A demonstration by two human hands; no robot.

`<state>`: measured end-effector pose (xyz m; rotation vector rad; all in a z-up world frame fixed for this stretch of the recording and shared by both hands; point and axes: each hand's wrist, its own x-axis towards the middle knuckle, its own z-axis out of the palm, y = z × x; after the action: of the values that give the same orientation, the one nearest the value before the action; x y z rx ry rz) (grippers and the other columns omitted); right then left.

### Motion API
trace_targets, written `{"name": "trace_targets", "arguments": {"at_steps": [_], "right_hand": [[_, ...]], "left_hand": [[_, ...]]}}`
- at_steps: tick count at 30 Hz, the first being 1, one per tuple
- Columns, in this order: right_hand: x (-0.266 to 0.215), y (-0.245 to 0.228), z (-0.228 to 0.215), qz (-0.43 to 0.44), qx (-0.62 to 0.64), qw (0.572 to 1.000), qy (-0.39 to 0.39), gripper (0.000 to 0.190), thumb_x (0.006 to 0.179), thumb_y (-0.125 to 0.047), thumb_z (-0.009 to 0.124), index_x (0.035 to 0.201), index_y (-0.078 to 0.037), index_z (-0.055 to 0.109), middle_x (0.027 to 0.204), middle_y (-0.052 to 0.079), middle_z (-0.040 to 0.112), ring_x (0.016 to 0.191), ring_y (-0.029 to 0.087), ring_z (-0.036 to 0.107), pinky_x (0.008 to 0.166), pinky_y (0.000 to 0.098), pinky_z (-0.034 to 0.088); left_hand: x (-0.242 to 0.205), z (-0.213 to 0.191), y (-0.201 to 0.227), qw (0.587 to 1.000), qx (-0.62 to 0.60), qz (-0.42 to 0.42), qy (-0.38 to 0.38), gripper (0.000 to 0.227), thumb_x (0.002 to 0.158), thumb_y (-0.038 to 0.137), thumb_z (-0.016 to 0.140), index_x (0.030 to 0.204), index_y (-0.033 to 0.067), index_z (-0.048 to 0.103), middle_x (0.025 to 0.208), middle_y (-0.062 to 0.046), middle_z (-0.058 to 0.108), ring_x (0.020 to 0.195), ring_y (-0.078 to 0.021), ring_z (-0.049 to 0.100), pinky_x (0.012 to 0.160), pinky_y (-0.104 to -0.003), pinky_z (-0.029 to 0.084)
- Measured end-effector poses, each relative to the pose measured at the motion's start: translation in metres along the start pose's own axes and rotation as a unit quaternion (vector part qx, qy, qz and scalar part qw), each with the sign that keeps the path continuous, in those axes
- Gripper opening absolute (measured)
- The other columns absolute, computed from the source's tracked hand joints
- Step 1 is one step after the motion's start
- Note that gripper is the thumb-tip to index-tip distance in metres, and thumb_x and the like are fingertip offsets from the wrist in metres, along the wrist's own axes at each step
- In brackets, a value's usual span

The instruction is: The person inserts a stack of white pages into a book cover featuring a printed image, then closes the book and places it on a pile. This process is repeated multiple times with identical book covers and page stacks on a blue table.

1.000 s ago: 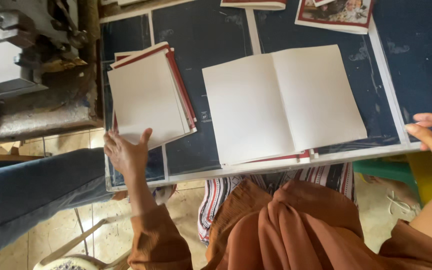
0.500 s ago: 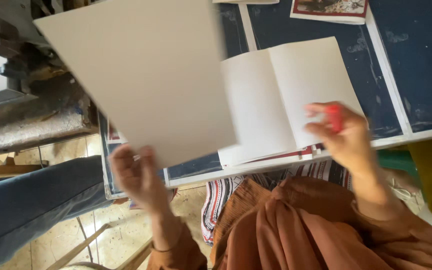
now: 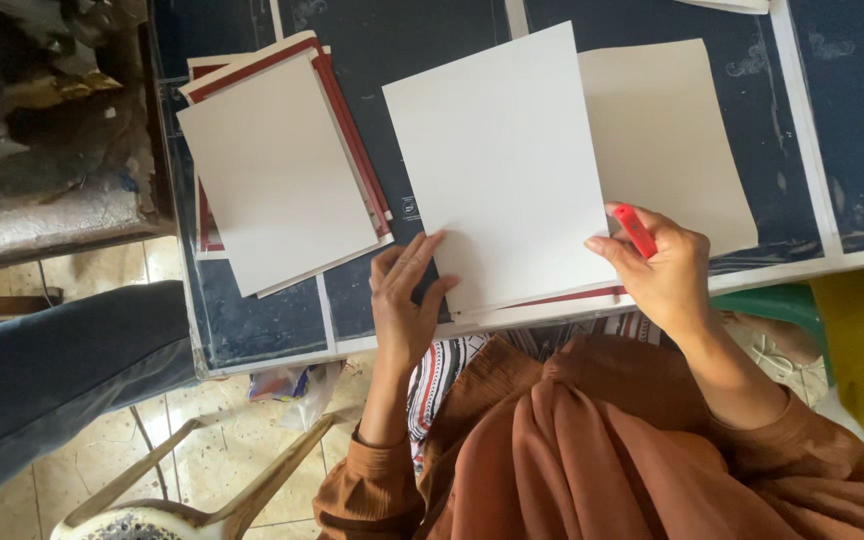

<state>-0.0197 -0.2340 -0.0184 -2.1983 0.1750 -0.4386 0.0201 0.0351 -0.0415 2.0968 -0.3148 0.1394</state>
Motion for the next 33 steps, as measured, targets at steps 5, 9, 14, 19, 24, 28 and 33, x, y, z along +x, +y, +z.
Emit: {"name": "trace_targets", "arguments": {"at_steps": [5, 9, 14, 19, 24, 28, 33], "right_hand": [[0.009, 0.0, 0.002, -0.063, -0.084, 0.994, 0.007, 0.029, 0.075, -0.015, 0.084, 0.1, -0.009, 0.072, 0.075, 0.007, 0.061, 0.066, 0.026, 0.06, 0.062, 0.0322, 0.048], [0.01, 0.008, 0.001, -0.099, -0.13, 0.987, 0.013, 0.027, 0.076, -0.023, 0.082, 0.099, -0.015, 0.071, 0.096, 0.004, 0.055, 0.072, 0.025, 0.058, 0.065, 0.034, 0.05], [0.008, 0.013, 0.002, -0.108, -0.151, 0.982, 0.025, 0.027, 0.072, -0.02, 0.083, 0.094, -0.012, 0.07, 0.101, 0.007, 0.051, 0.067, 0.027, 0.055, 0.061, 0.0361, 0.049], [0.008, 0.019, 0.0, -0.116, -0.19, 0.975, 0.021, 0.031, 0.067, -0.027, 0.084, 0.092, -0.013, 0.071, 0.103, 0.008, 0.05, 0.07, 0.027, 0.054, 0.064, 0.0361, 0.049], [0.015, 0.041, -0.032, -0.034, -0.2, 0.977, 0.066, 0.037, 0.076, -0.018, 0.078, 0.11, -0.016, 0.066, 0.109, 0.009, 0.047, 0.079, 0.033, 0.06, 0.073, 0.0419, 0.053], [0.024, 0.101, -0.092, 0.068, -0.3, 0.949, 0.066, 0.033, 0.086, -0.013, 0.068, 0.119, -0.012, 0.063, 0.097, 0.013, 0.055, 0.08, 0.038, 0.063, 0.073, 0.0494, 0.052], [0.021, 0.1, -0.136, 0.326, 0.182, 0.927, -0.01, 0.029, 0.099, -0.024, 0.05, 0.118, -0.005, 0.061, 0.079, 0.008, 0.06, 0.057, 0.006, 0.039, 0.047, 0.0177, 0.026]], "left_hand": [[0.003, 0.0, -0.001, 0.999, 0.032, -0.007, -0.011, 0.044, 0.082, 0.029, 0.067, 0.125, 0.0241, 0.06, 0.123, -0.004, 0.061, 0.11, -0.0232, 0.048, 0.091, -0.036, 0.033], [0.001, 0.006, -0.011, 0.998, 0.065, 0.007, -0.018, 0.044, 0.082, 0.032, 0.067, 0.126, 0.0269, 0.06, 0.123, -0.002, 0.061, 0.11, -0.0214, 0.047, 0.089, -0.034, 0.032], [0.001, 0.009, -0.009, 0.995, 0.097, 0.021, -0.027, 0.045, 0.083, 0.034, 0.065, 0.126, 0.0271, 0.058, 0.125, -0.001, 0.06, 0.111, -0.0212, 0.047, 0.087, -0.034, 0.031], [0.0, 0.007, -0.004, 0.993, 0.11, 0.012, -0.031, 0.046, 0.082, 0.035, 0.065, 0.126, 0.0254, 0.059, 0.123, -0.003, 0.061, 0.11, -0.0245, 0.047, 0.087, -0.037, 0.031], [0.002, 0.007, -0.001, 0.986, 0.154, -0.005, -0.059, 0.055, 0.08, 0.043, 0.063, 0.132, 0.0265, 0.052, 0.141, -0.003, 0.046, 0.118, -0.0316, 0.04, 0.091, -0.045, 0.028], [0.006, 0.008, 0.007, 0.983, 0.162, -0.014, -0.081, 0.052, 0.083, 0.042, 0.059, 0.133, 0.0295, 0.051, 0.14, 0.001, 0.046, 0.119, -0.0259, 0.039, 0.091, -0.044, 0.024], [0.003, 0.014, 0.006, 0.976, 0.207, 0.034, -0.062, 0.043, 0.084, 0.031, 0.061, 0.127, 0.0319, 0.054, 0.141, 0.008, 0.046, 0.114, -0.0253, 0.041, 0.086, -0.041, 0.025]]}}
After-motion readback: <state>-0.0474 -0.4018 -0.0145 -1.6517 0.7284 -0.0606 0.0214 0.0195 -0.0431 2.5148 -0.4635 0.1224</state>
